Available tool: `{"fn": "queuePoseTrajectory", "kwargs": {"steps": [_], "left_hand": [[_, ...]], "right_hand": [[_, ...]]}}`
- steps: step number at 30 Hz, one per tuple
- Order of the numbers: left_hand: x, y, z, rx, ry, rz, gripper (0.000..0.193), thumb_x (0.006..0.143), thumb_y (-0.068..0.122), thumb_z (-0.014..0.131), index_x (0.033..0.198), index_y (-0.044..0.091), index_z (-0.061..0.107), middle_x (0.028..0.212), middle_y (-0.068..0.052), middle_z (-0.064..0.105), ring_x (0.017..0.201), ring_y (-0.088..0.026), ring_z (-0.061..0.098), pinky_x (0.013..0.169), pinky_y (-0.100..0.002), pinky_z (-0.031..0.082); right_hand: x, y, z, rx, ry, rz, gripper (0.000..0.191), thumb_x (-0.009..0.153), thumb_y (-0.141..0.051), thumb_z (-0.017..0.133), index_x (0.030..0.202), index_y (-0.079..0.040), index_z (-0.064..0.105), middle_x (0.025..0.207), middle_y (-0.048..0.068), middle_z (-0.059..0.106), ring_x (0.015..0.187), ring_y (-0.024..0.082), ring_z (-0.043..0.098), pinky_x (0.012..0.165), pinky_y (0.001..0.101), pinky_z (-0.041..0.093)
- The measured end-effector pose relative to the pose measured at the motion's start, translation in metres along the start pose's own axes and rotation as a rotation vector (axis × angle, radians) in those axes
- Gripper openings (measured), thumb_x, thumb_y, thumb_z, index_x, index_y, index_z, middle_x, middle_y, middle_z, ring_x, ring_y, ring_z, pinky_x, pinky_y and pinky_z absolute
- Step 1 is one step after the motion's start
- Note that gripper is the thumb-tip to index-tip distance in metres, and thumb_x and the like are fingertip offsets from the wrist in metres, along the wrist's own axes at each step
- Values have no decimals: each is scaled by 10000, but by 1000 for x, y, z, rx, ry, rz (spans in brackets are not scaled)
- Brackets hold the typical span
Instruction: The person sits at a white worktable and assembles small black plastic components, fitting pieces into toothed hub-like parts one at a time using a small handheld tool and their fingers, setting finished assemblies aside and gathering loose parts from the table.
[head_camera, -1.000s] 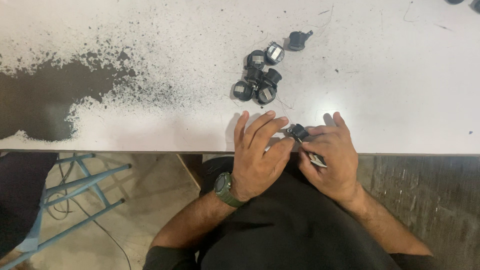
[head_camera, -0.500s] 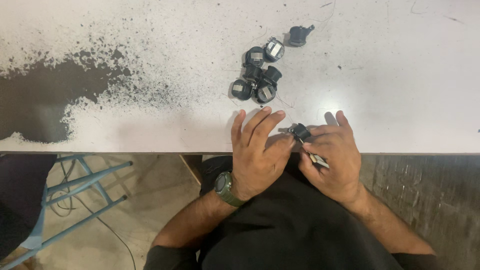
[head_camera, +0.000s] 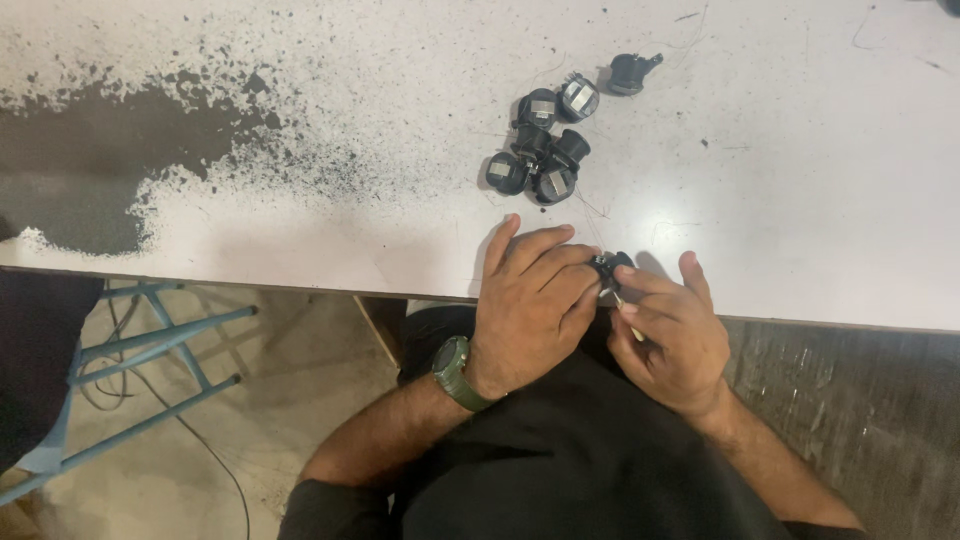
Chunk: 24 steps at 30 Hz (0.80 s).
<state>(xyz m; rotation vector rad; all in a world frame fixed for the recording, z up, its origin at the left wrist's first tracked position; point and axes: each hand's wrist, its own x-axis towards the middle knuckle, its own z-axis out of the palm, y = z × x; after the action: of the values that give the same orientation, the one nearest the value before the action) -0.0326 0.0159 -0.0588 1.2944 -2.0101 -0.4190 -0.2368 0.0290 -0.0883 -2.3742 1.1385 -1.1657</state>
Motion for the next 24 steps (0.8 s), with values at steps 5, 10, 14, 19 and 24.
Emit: {"fn": "queuePoseTrajectory", "kwargs": {"steps": [5, 10, 14, 19, 24], "left_hand": [[-1, -2, 0, -28, -9, -4, 121, 958, 158, 692, 1071, 119, 707, 1242, 12, 685, 1324, -224, 550, 1276, -569, 231], [-2, -3, -3, -13, -34, 31, 98, 951, 139, 690, 1045, 114, 700, 1262, -1, 686, 1325, -232, 550, 1268, -580, 227], [-2, 0, -4, -38, -11, 9, 128, 884, 132, 722, 999, 116, 666, 1245, -30, 690, 1321, -251, 565, 1265, -594, 250], [0, 1, -3, -128, 48, -29, 338, 880, 147, 765, 1179, 58, 634, 1136, -51, 667, 1155, -249, 626, 1250, -582, 292], [2, 3, -1, -34, 41, -28, 301, 907, 122, 780, 1181, 68, 667, 1067, -47, 649, 1030, -252, 639, 1221, -542, 390]], "right_hand": [[8, -6, -2, -41, 6, 8, 339, 821, 96, 789, 1034, -66, 581, 977, 92, 705, 1153, 276, 717, 1262, 521, 330], [15, -11, -6, -53, -18, 5, 312, 848, 108, 784, 1016, -71, 591, 966, 75, 699, 1149, 255, 719, 1272, 519, 323], [20, -11, -16, 14, -58, -37, 307, 854, 82, 762, 1086, -52, 612, 1004, 58, 672, 1154, 283, 706, 1280, 534, 268], [27, -12, -35, -165, 39, 37, 302, 815, -53, 799, 1100, -117, 724, 1024, 88, 630, 1172, 330, 625, 1298, 544, 175], [32, -10, -24, -229, -72, 185, 482, 738, -255, 899, 1152, -73, 733, 1106, 119, 608, 1231, 351, 544, 1260, 599, 142]]}}
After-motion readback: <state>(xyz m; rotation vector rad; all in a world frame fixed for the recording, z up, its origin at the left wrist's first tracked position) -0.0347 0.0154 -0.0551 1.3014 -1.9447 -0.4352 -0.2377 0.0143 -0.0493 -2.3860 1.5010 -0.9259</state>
